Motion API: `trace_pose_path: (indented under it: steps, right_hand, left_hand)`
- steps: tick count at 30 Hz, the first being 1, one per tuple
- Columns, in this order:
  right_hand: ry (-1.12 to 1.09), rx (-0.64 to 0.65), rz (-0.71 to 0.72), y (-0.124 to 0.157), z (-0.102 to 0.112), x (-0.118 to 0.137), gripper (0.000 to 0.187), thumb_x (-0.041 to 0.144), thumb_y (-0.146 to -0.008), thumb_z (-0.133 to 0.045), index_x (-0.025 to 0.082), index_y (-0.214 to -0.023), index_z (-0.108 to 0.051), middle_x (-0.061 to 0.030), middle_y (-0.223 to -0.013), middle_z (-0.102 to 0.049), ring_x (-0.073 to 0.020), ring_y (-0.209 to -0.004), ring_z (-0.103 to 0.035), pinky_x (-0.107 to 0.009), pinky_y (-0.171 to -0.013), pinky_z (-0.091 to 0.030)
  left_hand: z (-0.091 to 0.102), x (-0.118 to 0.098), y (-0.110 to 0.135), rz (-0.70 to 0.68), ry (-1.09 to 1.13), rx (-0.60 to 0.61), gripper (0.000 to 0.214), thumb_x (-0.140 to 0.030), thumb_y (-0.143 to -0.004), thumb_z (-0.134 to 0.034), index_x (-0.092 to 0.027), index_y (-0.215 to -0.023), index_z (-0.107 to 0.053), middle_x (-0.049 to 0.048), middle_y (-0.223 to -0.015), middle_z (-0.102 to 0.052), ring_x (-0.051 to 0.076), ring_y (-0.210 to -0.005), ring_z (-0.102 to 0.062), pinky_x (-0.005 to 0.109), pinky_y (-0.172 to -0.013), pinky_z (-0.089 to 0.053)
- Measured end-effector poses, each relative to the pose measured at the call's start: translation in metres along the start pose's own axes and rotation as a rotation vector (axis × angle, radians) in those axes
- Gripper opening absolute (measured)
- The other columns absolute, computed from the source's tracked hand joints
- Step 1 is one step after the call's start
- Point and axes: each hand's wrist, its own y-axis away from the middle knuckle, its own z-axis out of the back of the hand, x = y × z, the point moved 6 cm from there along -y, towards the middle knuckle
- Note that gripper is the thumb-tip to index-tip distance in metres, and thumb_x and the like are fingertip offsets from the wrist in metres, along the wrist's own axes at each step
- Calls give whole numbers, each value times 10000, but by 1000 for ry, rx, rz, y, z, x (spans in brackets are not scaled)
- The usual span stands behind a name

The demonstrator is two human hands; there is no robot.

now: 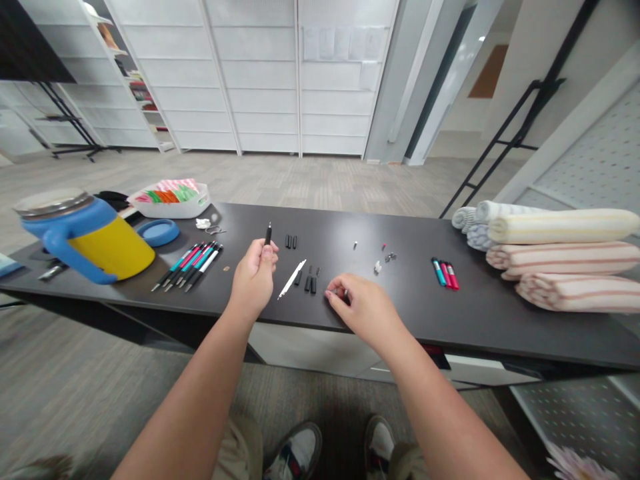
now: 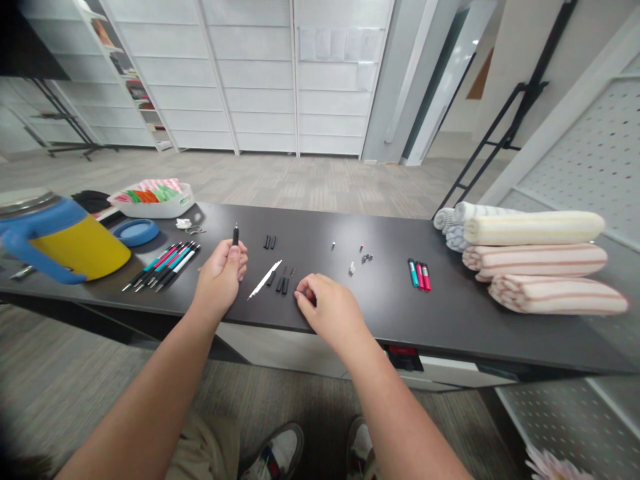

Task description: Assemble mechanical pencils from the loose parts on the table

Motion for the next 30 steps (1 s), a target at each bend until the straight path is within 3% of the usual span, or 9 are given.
trace_pose_path:
  steps: [4, 9, 12, 19, 30]
  right_hand:
    - [68, 15, -15, -2, -2, -2, 81, 258, -960, -668, 238, -1028, -708, 15, -847, -676, -157, -770, -622, -287, -697, -410]
    - [177, 31, -54, -9, -3, 0, 316, 336, -990, -646, 276, -1298, -679, -26, -1014, -715, -193, -874, -674, -308, -753, -457]
    - [262, 45, -101, -16, -5, 1, 364, 415, -1009, -617, 284, -1347, -660, -56, -1121, -724, -212, -921, -696, -319, -756, -472]
    - [320, 38, -143, -31, -11, 7, 367, 489, -1020, -585, 290, -1318, -665, -65, -1200, -717, -218, -941, -706, -314, -734, -477]
    - [238, -35, -123, -35, -14, 3, 190, 400, -991, -647, 272, -1102, -734, -43, -1073, -732, -193, -845, -682, -296, -679, -436]
  left_hand:
    - [-2, 3, -2, 0, 97, 43, 236, -464, -1048, -519, -237, -998, -560, -76, -651, -359, 89, -477, -356, 209, -474, -299]
    - [0, 6, -5, 41, 175, 4, 278, -475, -1034, -513, -206, -1039, -585, 4, -728, -664, 125, -538, -581, 232, -529, -450]
    - [-2, 7, -6, 95, 264, 9, 294, -476, -1010, -539, -185, -1039, -578, 79, -844, -767, 156, -609, -667, 261, -591, -507]
    - [-2, 9, -6, 175, 295, -27, 311, -475, -986, -571, -166, -1028, -576, 139, -941, -808, 161, -641, -700, 252, -604, -492]
    - [-3, 12, -6, 155, 279, -14, 302, -469, -987, -582, -169, -1022, -583, 139, -992, -810, 159, -681, -709, 253, -614, -478]
